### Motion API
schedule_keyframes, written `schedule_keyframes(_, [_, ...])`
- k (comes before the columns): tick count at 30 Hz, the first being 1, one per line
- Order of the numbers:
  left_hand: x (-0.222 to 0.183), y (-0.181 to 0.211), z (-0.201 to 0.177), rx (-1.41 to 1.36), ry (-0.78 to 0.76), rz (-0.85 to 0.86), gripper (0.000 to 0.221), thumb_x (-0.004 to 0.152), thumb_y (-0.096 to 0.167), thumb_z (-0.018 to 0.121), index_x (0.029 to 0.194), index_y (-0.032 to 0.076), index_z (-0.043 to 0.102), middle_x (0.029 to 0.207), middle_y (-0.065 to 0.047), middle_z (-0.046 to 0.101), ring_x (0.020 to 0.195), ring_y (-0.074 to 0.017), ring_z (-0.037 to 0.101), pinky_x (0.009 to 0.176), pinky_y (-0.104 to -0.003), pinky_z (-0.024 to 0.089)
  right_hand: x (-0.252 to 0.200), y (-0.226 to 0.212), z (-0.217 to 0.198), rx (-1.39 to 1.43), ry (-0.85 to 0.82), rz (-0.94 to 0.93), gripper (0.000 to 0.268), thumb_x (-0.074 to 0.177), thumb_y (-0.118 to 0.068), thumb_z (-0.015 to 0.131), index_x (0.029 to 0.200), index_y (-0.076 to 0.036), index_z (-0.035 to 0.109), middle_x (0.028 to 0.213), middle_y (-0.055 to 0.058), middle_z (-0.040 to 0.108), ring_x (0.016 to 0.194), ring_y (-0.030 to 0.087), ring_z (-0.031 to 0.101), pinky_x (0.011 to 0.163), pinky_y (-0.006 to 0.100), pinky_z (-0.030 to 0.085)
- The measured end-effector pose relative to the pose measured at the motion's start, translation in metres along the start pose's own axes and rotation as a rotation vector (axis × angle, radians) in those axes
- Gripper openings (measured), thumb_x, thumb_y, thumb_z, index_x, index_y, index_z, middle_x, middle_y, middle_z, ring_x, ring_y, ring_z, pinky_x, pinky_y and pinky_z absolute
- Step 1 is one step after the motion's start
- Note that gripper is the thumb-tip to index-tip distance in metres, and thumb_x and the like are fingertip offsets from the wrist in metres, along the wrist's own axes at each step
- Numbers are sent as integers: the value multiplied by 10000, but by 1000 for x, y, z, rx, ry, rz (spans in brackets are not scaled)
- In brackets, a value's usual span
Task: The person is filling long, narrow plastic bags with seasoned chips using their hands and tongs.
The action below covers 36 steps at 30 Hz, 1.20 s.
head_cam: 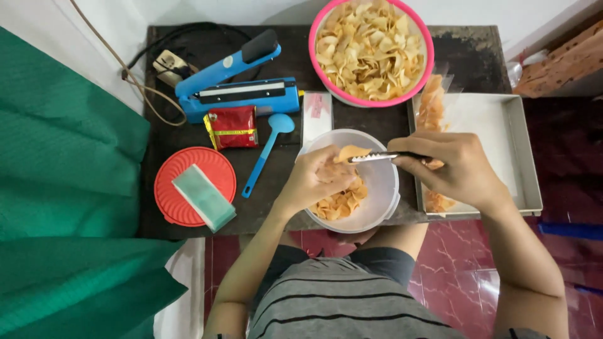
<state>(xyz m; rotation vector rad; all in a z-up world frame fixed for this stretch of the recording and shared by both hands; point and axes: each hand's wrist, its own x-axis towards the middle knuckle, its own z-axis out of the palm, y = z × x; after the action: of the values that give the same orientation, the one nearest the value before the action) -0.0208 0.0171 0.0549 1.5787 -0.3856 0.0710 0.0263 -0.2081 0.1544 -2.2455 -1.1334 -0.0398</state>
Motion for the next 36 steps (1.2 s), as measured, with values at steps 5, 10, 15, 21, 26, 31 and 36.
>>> schedule_keyframes(5, [1, -2, 2, -3, -13, 18, 196, 832, 248, 697, 885, 110, 569, 805, 22, 626, 761, -68, 567, 716, -234, 473, 0, -8, -3, -33, 14, -3, 179, 869, -132, 656, 1024, -45, 675, 767, 32, 659, 532, 128, 491, 513, 250, 384])
schedule_keyframes(10, [2, -1, 3, 49, 5, 26, 283, 830, 300, 692, 1009, 91, 624, 890, -14, 639, 831, -118, 593, 735, -257, 472, -1, -3, 0, -90, -17, -47, 215, 871, -148, 652, 1070, -70, 674, 778, 32, 660, 558, 138, 541, 504, 258, 404])
schedule_keyframes(15, [2, -10, 3, 31, -30, 39, 226, 846, 268, 702, 982, 105, 623, 784, 56, 575, 620, -58, 416, 554, -207, 351, -5, 0, -5, -257, -45, -66, 216, 880, -199, 651, 1077, -117, 686, 876, -8, 688, 569, 134, 585, 506, 274, 443])
schedule_keyframes(21, [5, -8, 3, 16, -43, 83, 132, 858, 218, 678, 915, 117, 617, 893, 2, 639, 854, -131, 623, 746, -242, 513, -2, -7, -14, -304, -65, -59, 270, 861, -284, 664, 1084, -133, 681, 900, -5, 700, 526, 122, 605, 527, 282, 476])
schedule_keyframes(26, [3, -14, 0, 3, -25, 53, 120, 848, 189, 690, 921, 129, 616, 909, 23, 646, 880, -111, 620, 810, -232, 490, 0, 0, -22, -212, -72, 28, 322, 871, -227, 650, 1152, -70, 642, 948, 68, 715, 622, 130, 663, 554, 257, 538])
schedule_keyframes(31, [-6, -23, -2, 21, 67, -1, 144, 834, 168, 734, 912, 139, 617, 923, 26, 670, 881, -67, 637, 783, -188, 504, -6, 21, -7, -592, -153, 329, 326, 957, -406, 627, 1123, -133, 689, 904, 24, 699, 737, 264, 669, 522, 385, 459])
schedule_keyframes(36, [-3, -16, -2, 17, 28, -6, 112, 869, 163, 674, 930, 118, 592, 925, 21, 626, 897, -82, 609, 672, -301, 635, 8, 21, 23, -516, -640, 573, 317, 916, -428, 547, 1112, -207, 663, 860, 55, 717, 756, 318, 666, 582, 443, 521])
